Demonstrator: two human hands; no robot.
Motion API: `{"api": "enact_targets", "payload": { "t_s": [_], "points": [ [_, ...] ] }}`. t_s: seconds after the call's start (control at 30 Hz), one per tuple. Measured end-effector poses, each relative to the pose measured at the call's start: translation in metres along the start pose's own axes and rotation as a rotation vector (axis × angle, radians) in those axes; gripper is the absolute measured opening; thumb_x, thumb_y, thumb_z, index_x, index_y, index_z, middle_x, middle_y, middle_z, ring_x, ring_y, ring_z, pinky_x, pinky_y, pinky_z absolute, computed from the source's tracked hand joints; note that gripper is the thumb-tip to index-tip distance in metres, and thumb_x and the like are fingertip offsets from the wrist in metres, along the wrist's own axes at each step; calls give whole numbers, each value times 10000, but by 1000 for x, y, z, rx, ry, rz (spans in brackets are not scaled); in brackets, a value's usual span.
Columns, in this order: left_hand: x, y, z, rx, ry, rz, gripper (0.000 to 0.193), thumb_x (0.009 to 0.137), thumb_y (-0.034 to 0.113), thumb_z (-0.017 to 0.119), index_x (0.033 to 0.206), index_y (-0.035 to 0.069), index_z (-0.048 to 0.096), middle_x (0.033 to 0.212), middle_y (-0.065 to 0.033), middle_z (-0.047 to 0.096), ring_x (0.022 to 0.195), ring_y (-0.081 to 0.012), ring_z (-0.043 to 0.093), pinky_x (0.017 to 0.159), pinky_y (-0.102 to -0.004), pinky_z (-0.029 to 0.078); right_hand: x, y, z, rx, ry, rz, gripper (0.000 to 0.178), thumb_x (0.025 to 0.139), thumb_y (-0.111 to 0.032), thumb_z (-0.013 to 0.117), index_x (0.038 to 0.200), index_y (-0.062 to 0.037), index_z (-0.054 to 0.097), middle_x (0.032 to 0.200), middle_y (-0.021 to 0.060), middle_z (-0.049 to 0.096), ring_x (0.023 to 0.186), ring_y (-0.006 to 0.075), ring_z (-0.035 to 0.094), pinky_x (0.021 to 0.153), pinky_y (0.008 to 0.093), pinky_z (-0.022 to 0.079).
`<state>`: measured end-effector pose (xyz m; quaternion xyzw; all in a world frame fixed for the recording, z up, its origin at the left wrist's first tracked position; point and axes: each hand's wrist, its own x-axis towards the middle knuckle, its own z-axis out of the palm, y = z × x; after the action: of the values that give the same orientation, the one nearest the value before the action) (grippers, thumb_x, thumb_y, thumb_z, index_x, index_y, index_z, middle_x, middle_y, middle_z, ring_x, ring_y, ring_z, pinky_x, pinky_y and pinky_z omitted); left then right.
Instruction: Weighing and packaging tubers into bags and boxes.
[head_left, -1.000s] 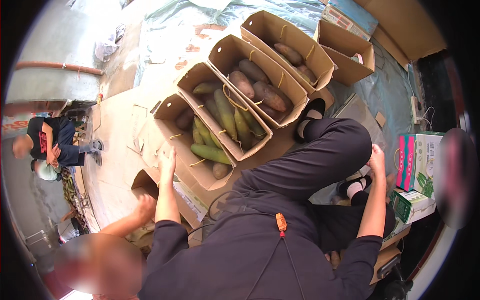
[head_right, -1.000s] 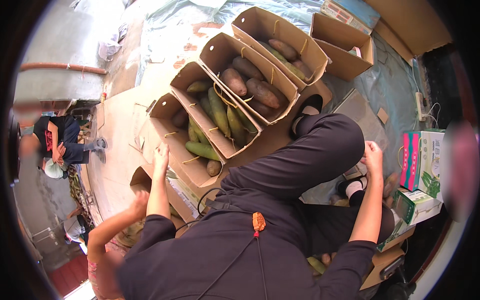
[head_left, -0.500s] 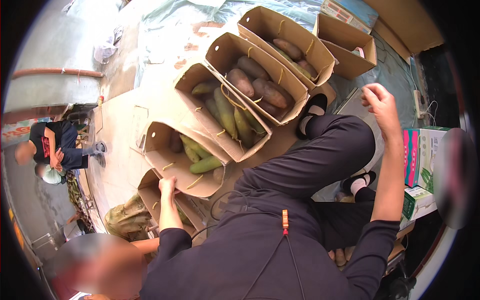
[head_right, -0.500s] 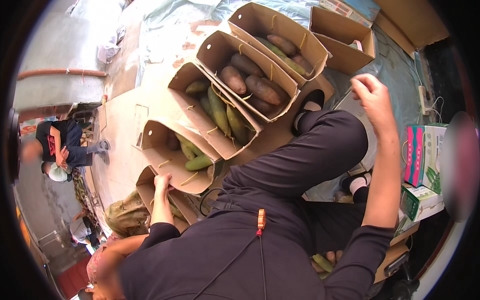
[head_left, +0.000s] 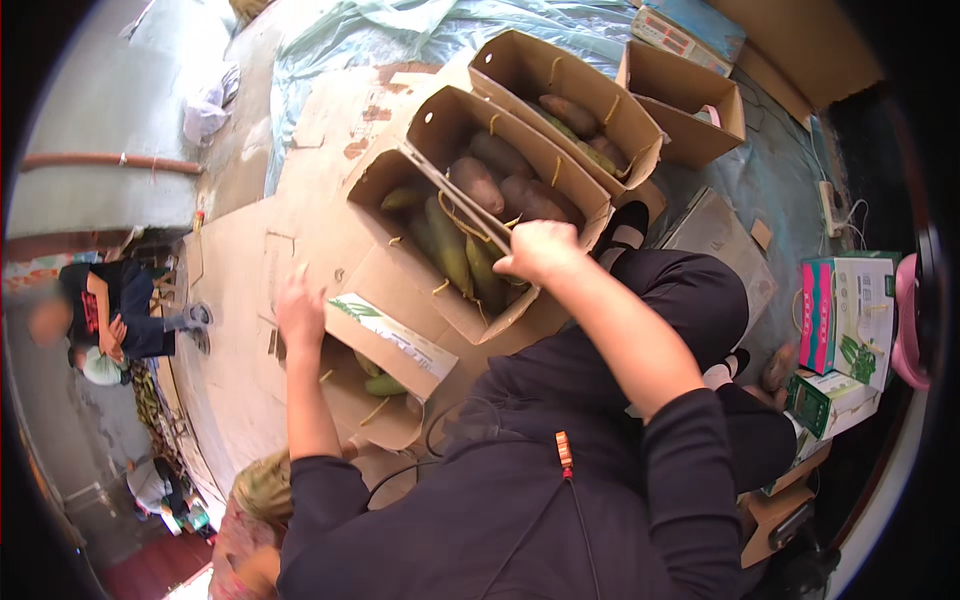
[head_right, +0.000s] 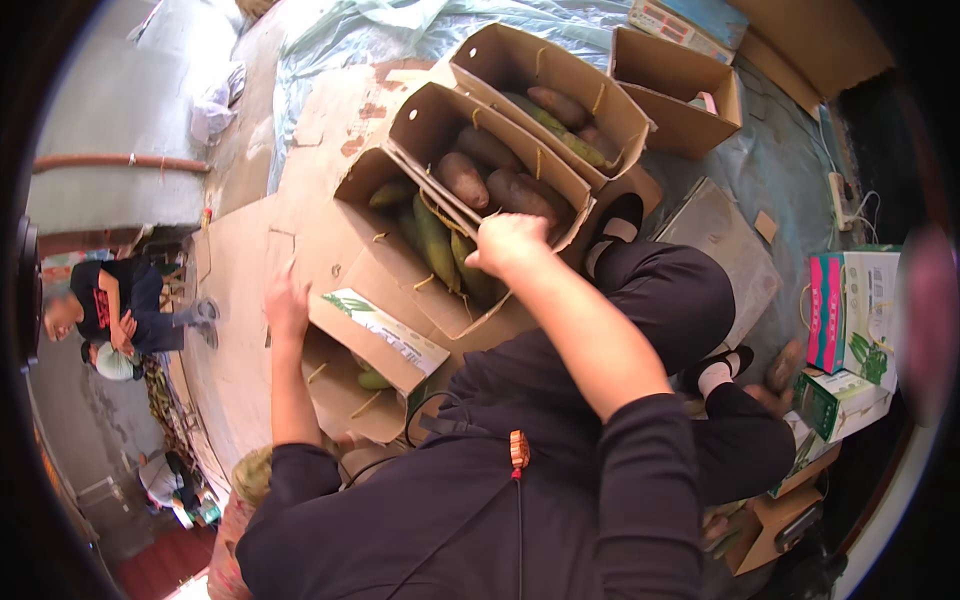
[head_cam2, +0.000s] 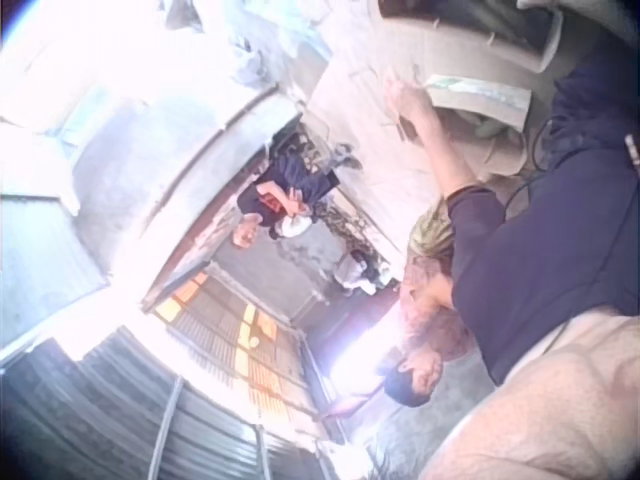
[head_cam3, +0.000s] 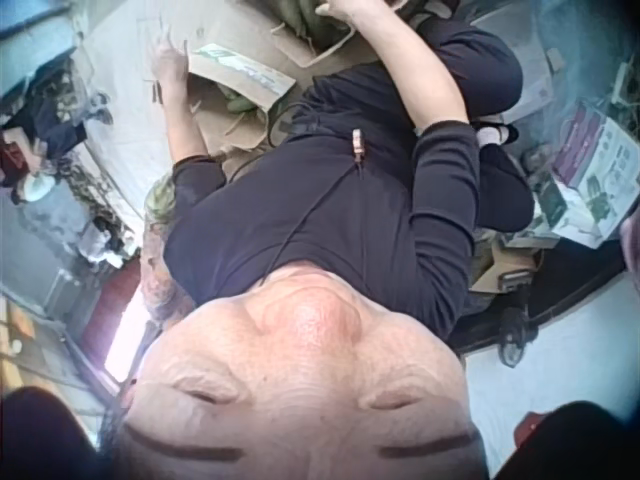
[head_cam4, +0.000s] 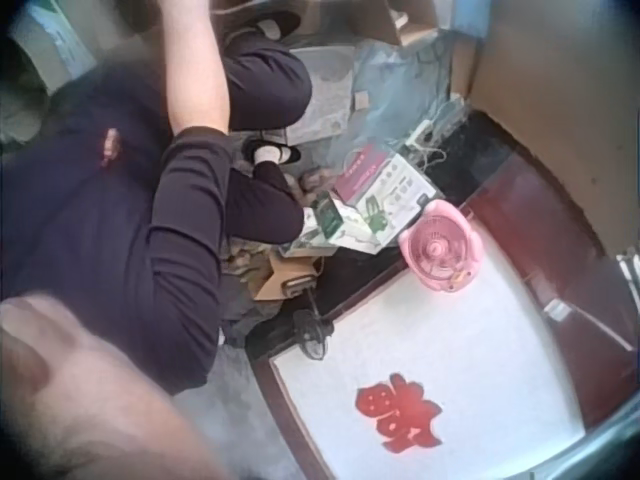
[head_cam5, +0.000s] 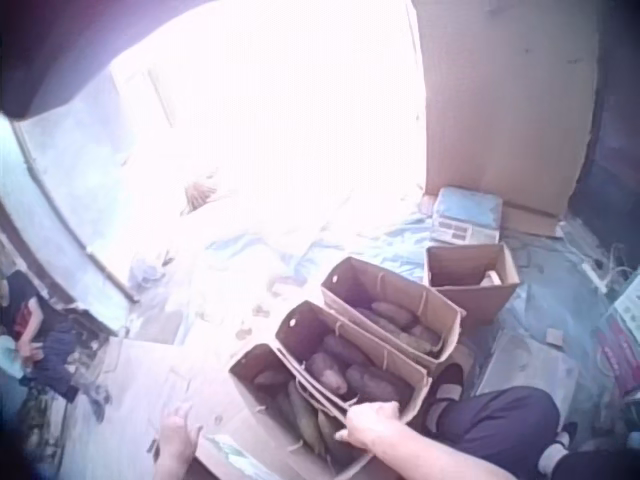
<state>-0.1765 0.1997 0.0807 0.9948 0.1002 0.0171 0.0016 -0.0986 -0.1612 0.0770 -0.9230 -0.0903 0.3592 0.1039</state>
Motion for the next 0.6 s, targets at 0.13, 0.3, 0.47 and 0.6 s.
{"api": "enact_targets", "payload": {
  "t_s": [0.13,0.3,0.47,0.6],
  "points": [
    [90,113,15,174,-29,493,637,763,68,653,1344,223,442,1428,-17,379,1352,-248,299,1095,-471,238,18,-10,40,-43,67,72,686,688,-549,731,1118,-46,553,1019,82,671,1010,244,627,879,406,427],
    [157,169,74,424,-277,789,254,837,121,502,1017,163,678,1079,-70,633,1138,-244,529,1056,-448,302,39,-2,68,-13,76,34,280,778,-227,655,1004,-62,664,984,93,691,971,239,652,826,380,485],
    [159,154,90,408,-207,897,182,813,139,530,819,154,711,875,-55,654,927,-218,616,902,-380,434,37,0,74,-60,59,-108,190,758,-113,599,902,-72,716,909,98,704,898,238,680,761,332,539],
    [144,123,80,411,-203,930,172,789,136,541,800,158,711,847,-56,653,890,-216,629,839,-363,463,25,-24,87,-33,65,-242,194,718,-113,601,866,-50,710,883,133,698,852,254,685,738,350,542]
  ]
}}
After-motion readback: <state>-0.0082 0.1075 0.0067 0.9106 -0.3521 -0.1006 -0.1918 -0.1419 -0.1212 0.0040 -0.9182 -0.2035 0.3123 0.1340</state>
